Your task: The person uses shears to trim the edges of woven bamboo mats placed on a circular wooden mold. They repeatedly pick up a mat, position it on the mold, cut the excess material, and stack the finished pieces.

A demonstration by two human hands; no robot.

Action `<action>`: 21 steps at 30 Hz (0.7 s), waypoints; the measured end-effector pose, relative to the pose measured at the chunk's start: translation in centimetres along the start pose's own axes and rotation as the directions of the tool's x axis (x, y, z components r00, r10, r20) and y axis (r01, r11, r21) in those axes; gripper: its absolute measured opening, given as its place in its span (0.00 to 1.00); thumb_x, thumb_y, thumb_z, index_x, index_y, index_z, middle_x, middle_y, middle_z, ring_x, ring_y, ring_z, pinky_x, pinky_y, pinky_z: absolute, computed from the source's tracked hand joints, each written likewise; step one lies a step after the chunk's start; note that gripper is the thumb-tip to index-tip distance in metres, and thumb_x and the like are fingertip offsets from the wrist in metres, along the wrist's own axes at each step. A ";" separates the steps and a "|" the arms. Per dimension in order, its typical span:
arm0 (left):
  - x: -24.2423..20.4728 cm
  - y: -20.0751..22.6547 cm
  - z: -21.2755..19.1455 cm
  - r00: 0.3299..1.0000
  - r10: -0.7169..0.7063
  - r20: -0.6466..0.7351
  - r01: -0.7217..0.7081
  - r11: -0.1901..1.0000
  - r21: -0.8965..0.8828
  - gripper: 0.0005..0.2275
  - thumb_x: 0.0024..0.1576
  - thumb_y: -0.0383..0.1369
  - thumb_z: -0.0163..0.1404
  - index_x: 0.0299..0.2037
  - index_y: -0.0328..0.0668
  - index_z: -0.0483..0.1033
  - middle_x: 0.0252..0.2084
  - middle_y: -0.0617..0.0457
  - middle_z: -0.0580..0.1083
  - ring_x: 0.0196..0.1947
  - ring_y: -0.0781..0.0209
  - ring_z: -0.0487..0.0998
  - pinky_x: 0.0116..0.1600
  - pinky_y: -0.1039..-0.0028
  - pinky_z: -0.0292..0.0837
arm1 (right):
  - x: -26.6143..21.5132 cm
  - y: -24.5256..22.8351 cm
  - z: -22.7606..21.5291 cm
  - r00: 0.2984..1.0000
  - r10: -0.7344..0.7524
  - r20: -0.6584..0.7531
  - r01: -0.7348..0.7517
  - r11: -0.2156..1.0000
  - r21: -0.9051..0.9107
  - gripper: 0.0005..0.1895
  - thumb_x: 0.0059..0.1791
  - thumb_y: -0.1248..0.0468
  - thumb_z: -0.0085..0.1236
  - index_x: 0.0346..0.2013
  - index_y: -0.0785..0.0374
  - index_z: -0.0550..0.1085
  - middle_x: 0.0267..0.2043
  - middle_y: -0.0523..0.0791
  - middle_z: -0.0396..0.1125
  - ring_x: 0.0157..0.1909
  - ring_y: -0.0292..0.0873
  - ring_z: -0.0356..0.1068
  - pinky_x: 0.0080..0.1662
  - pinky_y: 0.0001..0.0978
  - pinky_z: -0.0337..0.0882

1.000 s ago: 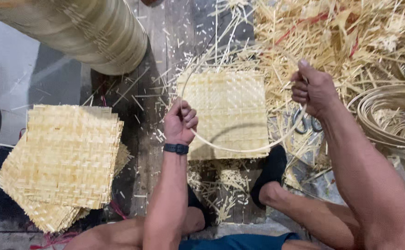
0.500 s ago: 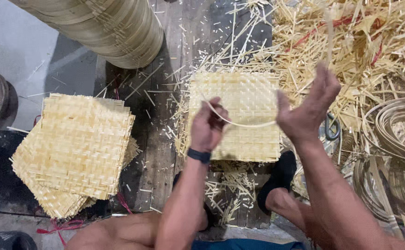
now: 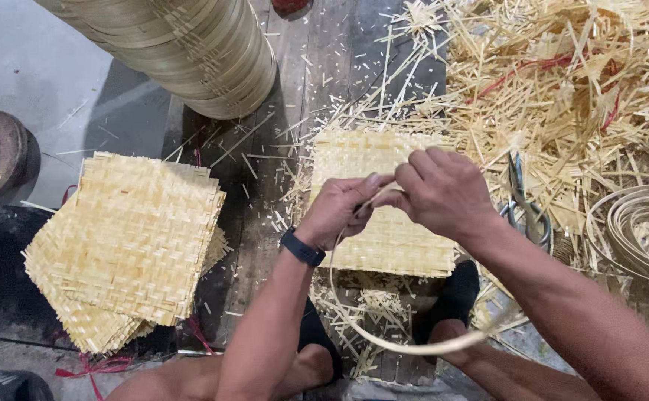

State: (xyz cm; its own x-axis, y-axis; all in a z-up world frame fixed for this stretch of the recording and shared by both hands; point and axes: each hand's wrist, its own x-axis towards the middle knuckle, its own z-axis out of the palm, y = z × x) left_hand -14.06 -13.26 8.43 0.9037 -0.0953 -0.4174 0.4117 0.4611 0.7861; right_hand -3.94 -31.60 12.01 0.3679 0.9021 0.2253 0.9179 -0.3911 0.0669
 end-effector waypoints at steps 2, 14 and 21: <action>0.4 0.3 0.2 0.989 -0.126 -0.082 0.137 0.979 0.153 0.30 0.61 0.61 0.39 0.25 0.42 0.75 0.15 0.63 0.59 0.12 0.72 0.54 0.16 0.78 0.46 | 0.1 0.0 0.4 0.999 -0.042 0.002 0.042 0.999 0.009 0.27 0.49 0.39 0.53 0.25 0.60 0.73 0.24 0.42 0.63 0.24 0.40 0.64 0.25 0.35 0.66; 3.2 -2.2 0.9 0.991 -0.048 -0.126 0.077 0.968 0.237 0.36 0.52 0.75 0.23 0.13 0.52 0.53 0.13 0.65 0.52 0.12 0.72 0.49 0.16 0.76 0.43 | -1.1 -2.3 3.0 0.994 0.088 -0.066 -0.077 0.985 0.153 0.11 0.44 0.58 0.63 0.29 0.61 0.72 0.27 0.45 0.65 0.30 0.45 0.71 0.28 0.40 0.69; 4.1 -4.7 -4.7 0.981 0.157 -0.113 -0.170 0.979 -0.115 0.22 0.62 0.54 0.44 0.36 0.43 0.79 0.16 0.65 0.61 0.12 0.73 0.56 0.16 0.79 0.52 | -2.1 3.7 2.3 0.498 0.690 0.525 -0.847 0.259 0.464 0.22 0.48 0.51 0.57 0.52 0.59 0.76 0.41 0.44 0.72 0.35 0.44 0.73 0.41 0.40 0.73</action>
State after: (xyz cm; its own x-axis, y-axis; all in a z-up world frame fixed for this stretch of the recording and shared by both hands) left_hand -12.87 -11.62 0.90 0.9381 0.0785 -0.3373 0.2358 0.5686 0.7881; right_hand -0.98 -34.54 9.54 0.8944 0.2757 -0.3523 -0.0050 -0.7813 -0.6242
